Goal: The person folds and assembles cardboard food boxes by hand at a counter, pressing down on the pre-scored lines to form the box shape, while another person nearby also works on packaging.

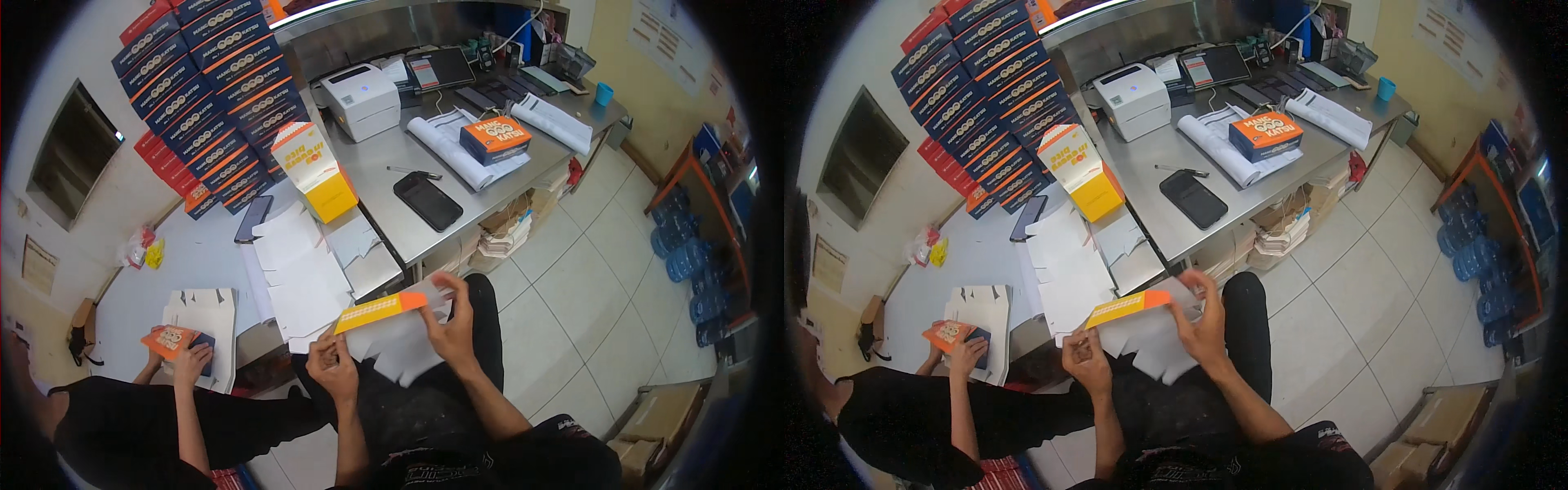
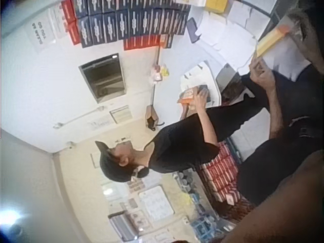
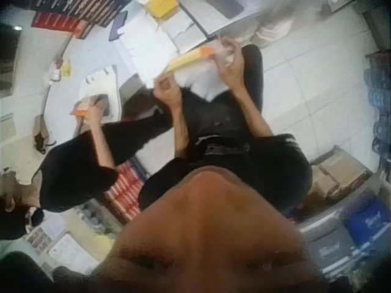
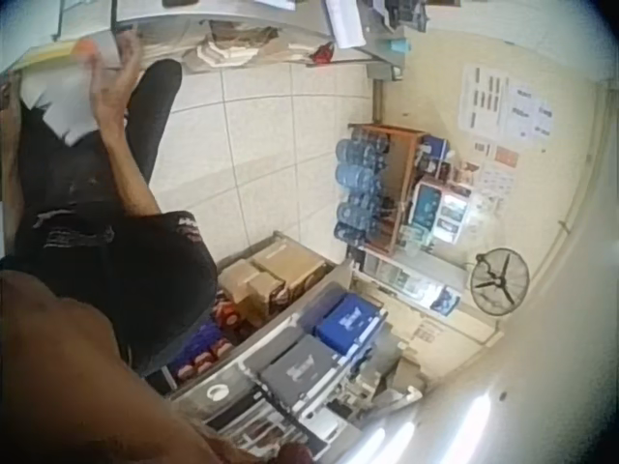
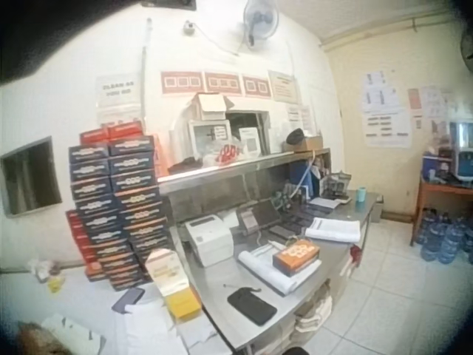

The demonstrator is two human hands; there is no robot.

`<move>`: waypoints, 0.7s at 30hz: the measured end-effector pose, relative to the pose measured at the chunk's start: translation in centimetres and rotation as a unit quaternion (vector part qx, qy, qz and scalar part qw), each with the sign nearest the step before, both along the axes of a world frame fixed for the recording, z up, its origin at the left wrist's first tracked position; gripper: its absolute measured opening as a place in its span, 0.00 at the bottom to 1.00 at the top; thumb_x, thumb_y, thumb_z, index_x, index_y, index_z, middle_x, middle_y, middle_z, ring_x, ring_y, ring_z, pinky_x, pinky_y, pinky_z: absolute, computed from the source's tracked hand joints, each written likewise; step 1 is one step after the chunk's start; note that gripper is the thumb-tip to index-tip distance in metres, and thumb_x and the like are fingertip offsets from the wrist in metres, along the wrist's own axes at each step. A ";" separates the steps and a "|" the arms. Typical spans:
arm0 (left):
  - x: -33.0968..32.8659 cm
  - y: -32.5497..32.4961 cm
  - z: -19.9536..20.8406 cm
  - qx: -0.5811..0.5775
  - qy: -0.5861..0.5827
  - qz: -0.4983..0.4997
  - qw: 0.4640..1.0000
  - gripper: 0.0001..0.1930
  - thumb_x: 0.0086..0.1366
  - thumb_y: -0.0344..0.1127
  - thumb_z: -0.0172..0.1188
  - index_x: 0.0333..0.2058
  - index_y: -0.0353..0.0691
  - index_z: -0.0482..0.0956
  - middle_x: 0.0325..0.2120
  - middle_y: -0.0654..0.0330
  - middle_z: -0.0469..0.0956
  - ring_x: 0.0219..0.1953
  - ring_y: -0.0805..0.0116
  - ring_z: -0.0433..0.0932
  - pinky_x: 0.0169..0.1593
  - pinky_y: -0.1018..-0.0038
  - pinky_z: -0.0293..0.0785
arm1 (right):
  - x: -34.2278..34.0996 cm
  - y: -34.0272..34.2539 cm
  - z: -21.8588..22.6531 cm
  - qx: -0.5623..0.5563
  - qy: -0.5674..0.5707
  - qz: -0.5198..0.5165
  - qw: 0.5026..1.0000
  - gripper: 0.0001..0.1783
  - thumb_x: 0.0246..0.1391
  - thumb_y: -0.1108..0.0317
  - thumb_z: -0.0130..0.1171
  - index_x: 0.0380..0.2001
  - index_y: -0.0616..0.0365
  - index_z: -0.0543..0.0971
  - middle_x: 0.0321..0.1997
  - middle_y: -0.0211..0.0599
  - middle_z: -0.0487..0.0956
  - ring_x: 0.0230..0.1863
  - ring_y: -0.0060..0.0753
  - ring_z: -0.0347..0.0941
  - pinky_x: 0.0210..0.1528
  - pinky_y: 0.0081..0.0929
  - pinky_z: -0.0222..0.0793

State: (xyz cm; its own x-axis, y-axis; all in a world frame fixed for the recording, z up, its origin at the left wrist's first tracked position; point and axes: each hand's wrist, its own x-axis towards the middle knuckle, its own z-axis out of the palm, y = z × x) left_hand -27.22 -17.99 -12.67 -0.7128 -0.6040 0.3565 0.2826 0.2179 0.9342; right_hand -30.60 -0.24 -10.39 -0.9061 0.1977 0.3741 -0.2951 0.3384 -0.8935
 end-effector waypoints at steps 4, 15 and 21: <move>-0.4 1.7 1.8 -0.029 0.026 0.040 0.998 0.05 0.64 0.26 0.59 0.34 0.34 0.71 0.34 0.58 0.74 0.43 0.71 0.73 0.40 0.77 0.70 | -0.4 0.3 0.1 0.025 0.129 0.058 0.990 0.11 0.46 0.82 0.63 0.36 0.62 0.81 0.35 0.41 0.83 0.32 0.38 0.81 0.37 0.26 0.75; 0.5 2.2 0.9 -0.104 -0.049 -0.124 0.986 0.05 0.61 0.24 0.64 0.35 0.30 0.79 0.31 0.54 0.81 0.32 0.70 0.81 0.35 0.74 0.73 | 1.9 0.1 -0.2 0.026 0.000 0.169 0.985 0.06 0.54 0.80 0.59 0.37 0.64 0.79 0.40 0.42 0.80 0.37 0.38 0.80 0.36 0.28 0.77; 1.1 3.0 2.8 -0.151 -0.049 -0.171 0.972 0.05 0.60 0.23 0.62 0.35 0.31 0.82 0.32 0.50 0.82 0.35 0.54 0.83 0.38 0.68 0.76 | 1.5 -1.3 0.1 0.032 0.089 0.166 0.982 0.06 0.55 0.80 0.58 0.37 0.65 0.80 0.43 0.44 0.78 0.44 0.42 0.76 0.44 0.31 0.73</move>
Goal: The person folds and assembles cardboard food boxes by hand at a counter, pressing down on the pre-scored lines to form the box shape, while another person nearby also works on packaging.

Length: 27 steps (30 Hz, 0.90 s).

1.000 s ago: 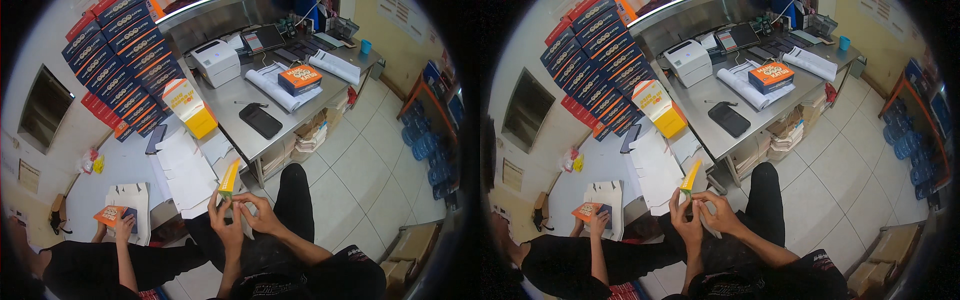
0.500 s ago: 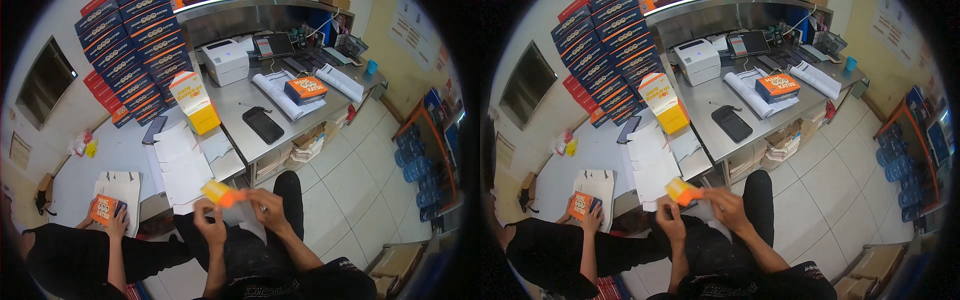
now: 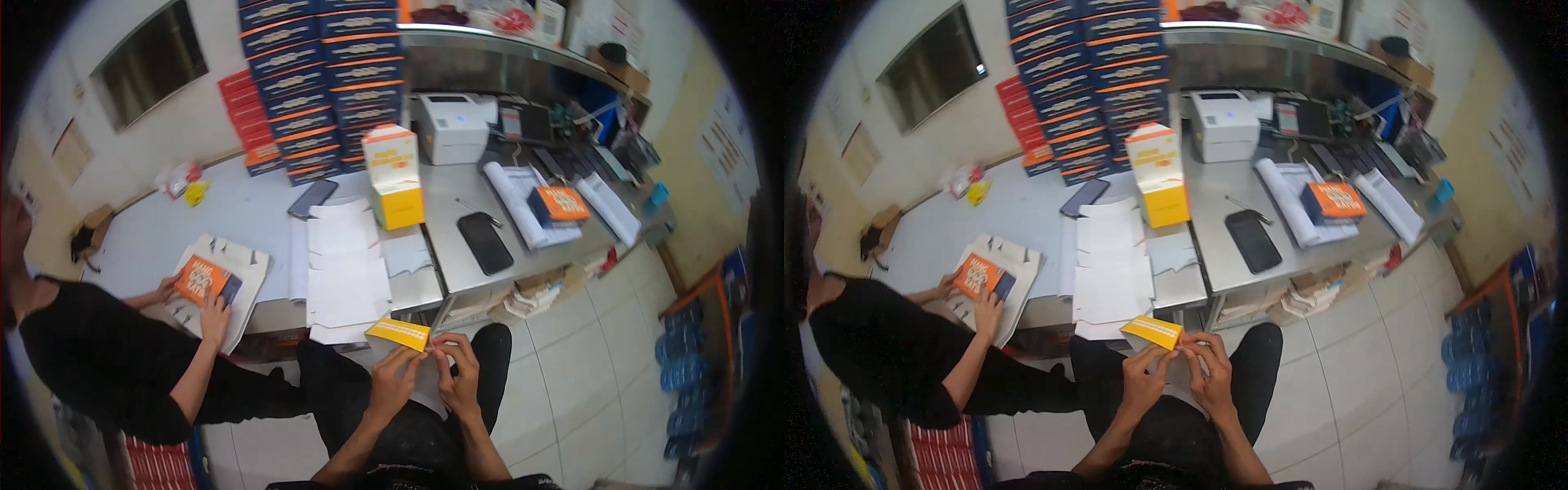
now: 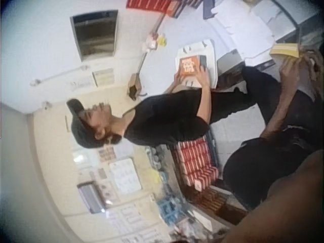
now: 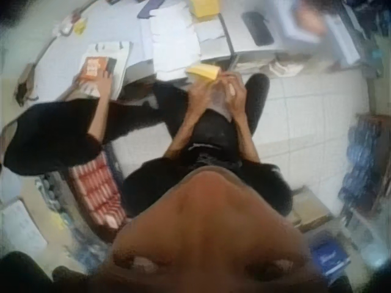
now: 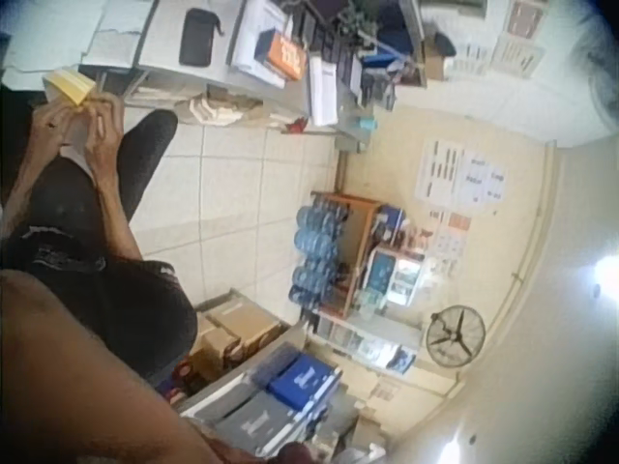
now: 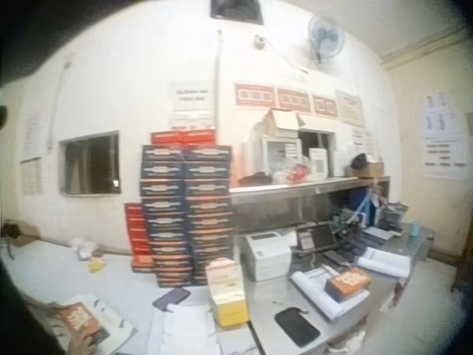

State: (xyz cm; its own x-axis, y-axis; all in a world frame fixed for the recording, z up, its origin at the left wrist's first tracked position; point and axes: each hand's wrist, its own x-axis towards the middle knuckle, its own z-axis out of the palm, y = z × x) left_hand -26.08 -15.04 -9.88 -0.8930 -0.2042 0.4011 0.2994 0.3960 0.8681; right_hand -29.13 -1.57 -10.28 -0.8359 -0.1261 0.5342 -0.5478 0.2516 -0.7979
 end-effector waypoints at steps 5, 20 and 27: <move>0.6 -1.7 -0.5 0.019 -0.009 -0.036 0.999 0.07 0.59 0.23 0.62 0.37 0.30 0.82 0.34 0.50 0.83 0.38 0.58 0.84 0.41 0.70 0.78 | 0.2 -0.2 -0.6 0.024 -0.018 0.022 0.999 0.07 0.52 0.80 0.61 0.36 0.64 0.80 0.45 0.43 0.77 0.45 0.41 0.73 0.45 0.29 0.69; -0.1 -1.0 -2.4 0.204 0.044 -0.034 0.977 0.06 0.55 0.20 0.67 0.33 0.32 0.85 0.31 0.56 0.85 0.35 0.71 0.83 0.40 0.77 0.78 | 1.2 -1.8 0.0 -0.010 0.026 -0.057 0.998 0.08 0.48 0.80 0.65 0.34 0.64 0.81 0.41 0.43 0.79 0.44 0.39 0.77 0.49 0.32 0.71; -0.4 -1.4 -1.7 0.169 0.059 -0.036 0.983 0.05 0.55 0.22 0.67 0.33 0.34 0.85 0.30 0.56 0.85 0.33 0.71 0.83 0.38 0.76 0.78 | 1.2 -1.8 0.4 0.001 0.019 -0.050 0.999 0.10 0.48 0.81 0.64 0.36 0.62 0.82 0.40 0.42 0.80 0.45 0.40 0.77 0.50 0.32 0.71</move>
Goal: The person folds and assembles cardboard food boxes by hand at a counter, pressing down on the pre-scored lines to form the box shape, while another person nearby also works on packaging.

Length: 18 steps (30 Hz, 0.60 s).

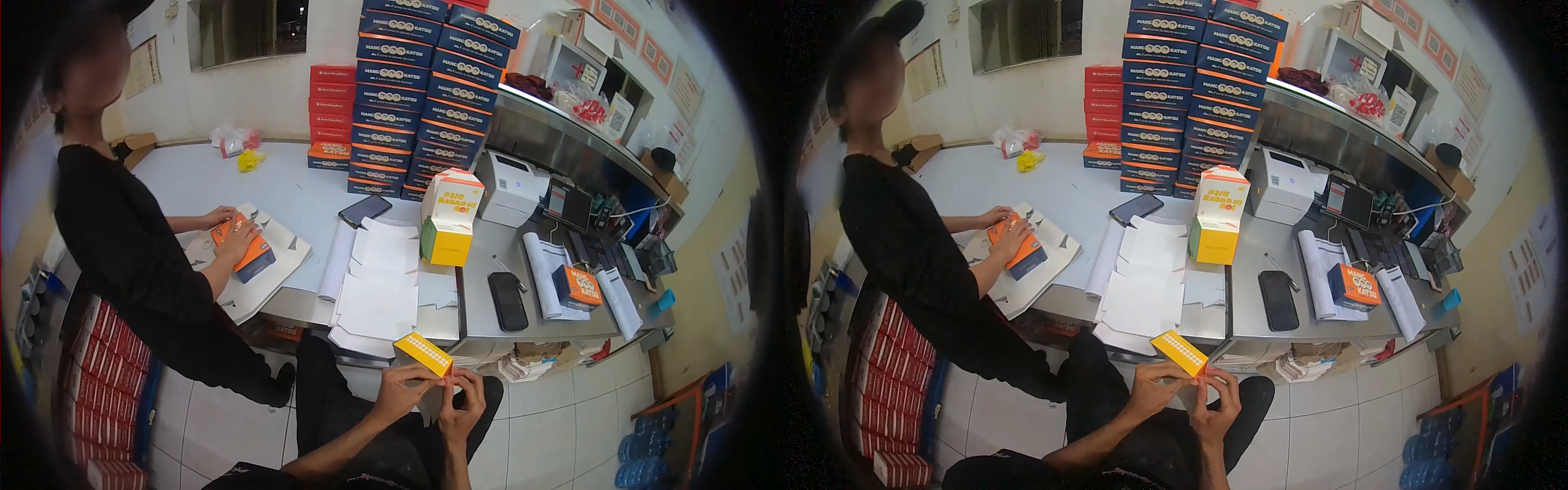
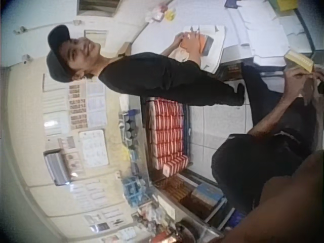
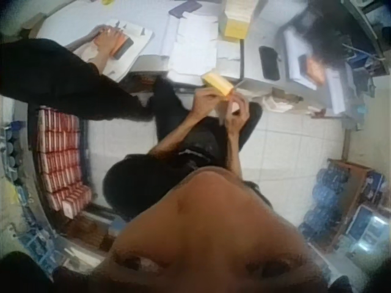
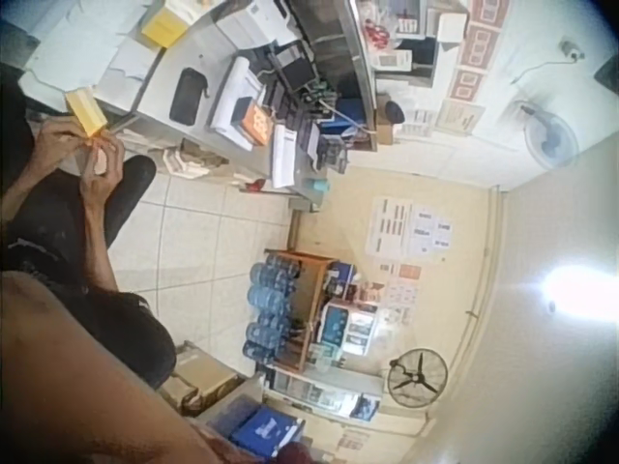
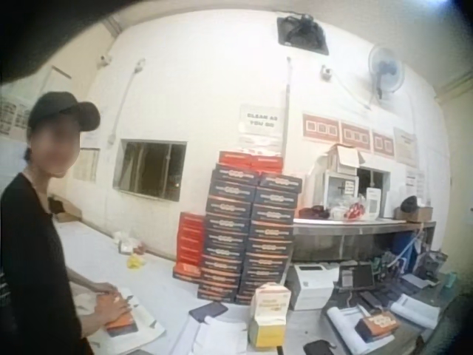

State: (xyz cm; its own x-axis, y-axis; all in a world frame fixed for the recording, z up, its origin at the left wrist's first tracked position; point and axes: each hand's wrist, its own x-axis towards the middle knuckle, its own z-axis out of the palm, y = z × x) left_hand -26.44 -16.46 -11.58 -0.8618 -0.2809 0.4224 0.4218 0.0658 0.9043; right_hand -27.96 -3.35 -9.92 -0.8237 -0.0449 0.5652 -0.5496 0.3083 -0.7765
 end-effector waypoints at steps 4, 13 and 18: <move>0.3 -0.7 0.6 -0.004 0.011 0.017 1.000 0.07 0.55 0.23 0.69 0.34 0.34 0.85 0.30 0.58 0.85 0.37 0.72 0.83 0.37 0.76 0.78 | -0.3 1.1 1.4 0.033 -0.018 0.091 0.995 0.10 0.48 0.81 0.65 0.36 0.60 0.84 0.41 0.41 0.80 0.48 0.40 0.77 0.51 0.33 0.71; 1.3 0.7 2.1 0.080 -0.047 -0.099 0.991 0.12 0.61 0.21 0.63 0.44 0.30 0.79 0.47 0.52 0.79 0.49 0.66 0.79 0.54 0.71 0.77 | 0.5 0.7 0.0 -0.003 -0.025 0.018 1.000 0.11 0.47 0.81 0.65 0.35 0.57 0.86 0.51 0.43 0.75 0.54 0.41 0.72 0.50 0.32 0.70; 1.6 1.1 0.5 0.019 -0.112 -0.118 0.986 0.10 0.62 0.21 0.60 0.43 0.33 0.80 0.43 0.51 0.81 0.50 0.62 0.80 0.53 0.69 0.76 | 1.1 1.2 0.2 -0.036 -0.041 0.041 0.998 0.11 0.50 0.85 0.56 0.29 0.60 0.84 0.49 0.45 0.73 0.55 0.41 0.71 0.52 0.31 0.69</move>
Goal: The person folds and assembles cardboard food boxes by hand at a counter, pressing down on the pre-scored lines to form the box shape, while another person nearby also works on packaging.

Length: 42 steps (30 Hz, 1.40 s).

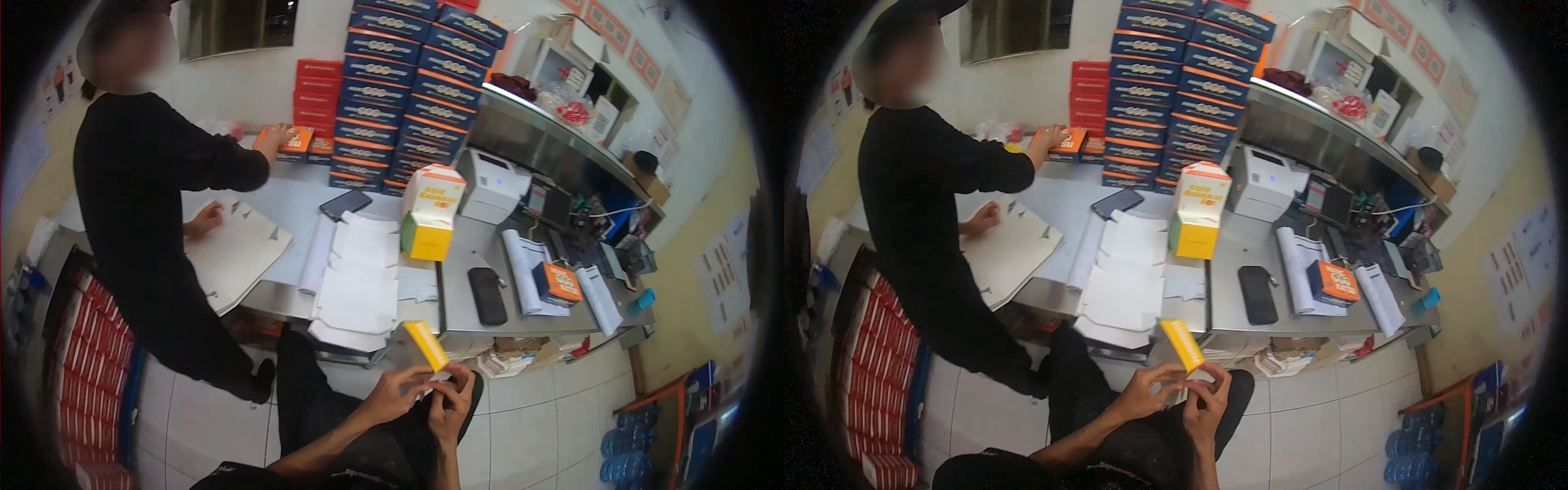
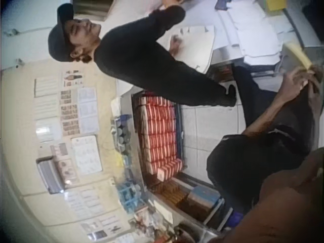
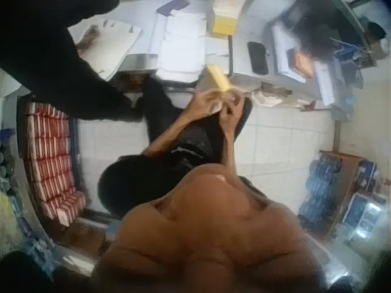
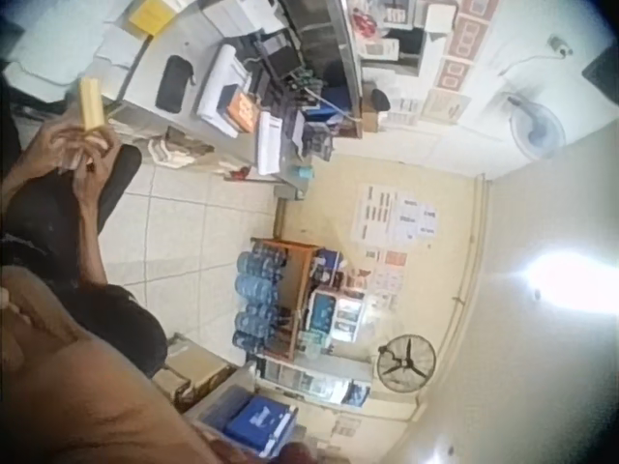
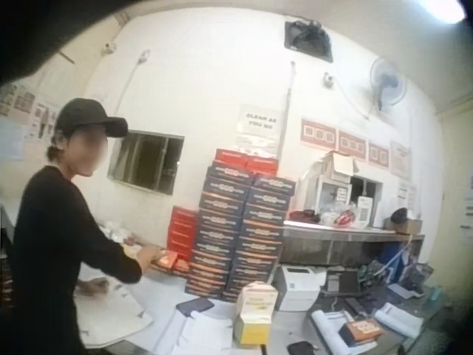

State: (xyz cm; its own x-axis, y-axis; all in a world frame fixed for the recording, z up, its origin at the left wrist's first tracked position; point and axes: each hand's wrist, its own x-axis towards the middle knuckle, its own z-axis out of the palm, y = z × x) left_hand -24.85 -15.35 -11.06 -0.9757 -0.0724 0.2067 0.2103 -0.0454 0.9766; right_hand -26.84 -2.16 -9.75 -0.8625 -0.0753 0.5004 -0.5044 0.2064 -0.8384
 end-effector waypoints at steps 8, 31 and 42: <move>0.6 3.0 -4.6 -0.331 0.135 -0.151 0.922 0.17 0.56 0.17 0.52 0.40 0.42 0.83 0.36 0.59 0.81 0.49 0.60 0.78 0.59 0.62 0.64 | -1.9 10.4 -4.1 -0.037 -0.308 -0.014 0.950 0.34 0.61 0.71 0.57 0.64 0.55 0.51 0.48 0.49 0.74 0.34 0.33 0.78 0.30 0.28 0.80; 0.6 0.9 -8.4 -0.328 0.120 -0.120 0.929 0.34 0.47 0.16 0.51 0.52 0.56 0.80 0.51 0.62 0.76 0.55 0.60 0.71 0.59 0.64 0.61 | -1.1 9.8 -7.1 -0.050 -0.436 0.004 0.899 0.39 0.65 0.39 0.40 0.29 0.69 0.80 0.24 0.46 0.82 0.21 0.35 0.80 0.23 0.23 0.74; -0.2 3.2 -7.5 -0.232 0.108 0.109 0.961 0.10 0.54 0.28 0.68 0.36 0.45 0.86 0.40 0.59 0.82 0.43 0.60 0.81 0.46 0.67 0.76 | -0.2 5.1 -9.3 -0.003 -0.183 -0.098 0.978 0.08 0.56 0.73 0.60 0.35 0.69 0.80 0.34 0.42 0.81 0.36 0.31 0.78 0.38 0.26 0.74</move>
State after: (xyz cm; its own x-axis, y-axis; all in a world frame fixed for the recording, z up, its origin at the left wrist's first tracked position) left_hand -25.05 -12.20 -18.57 -0.8780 -0.1218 0.4628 0.3661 0.4520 0.8134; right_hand -27.01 2.94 -19.09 -0.9815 0.1112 0.1559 -0.1220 0.2645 -0.9567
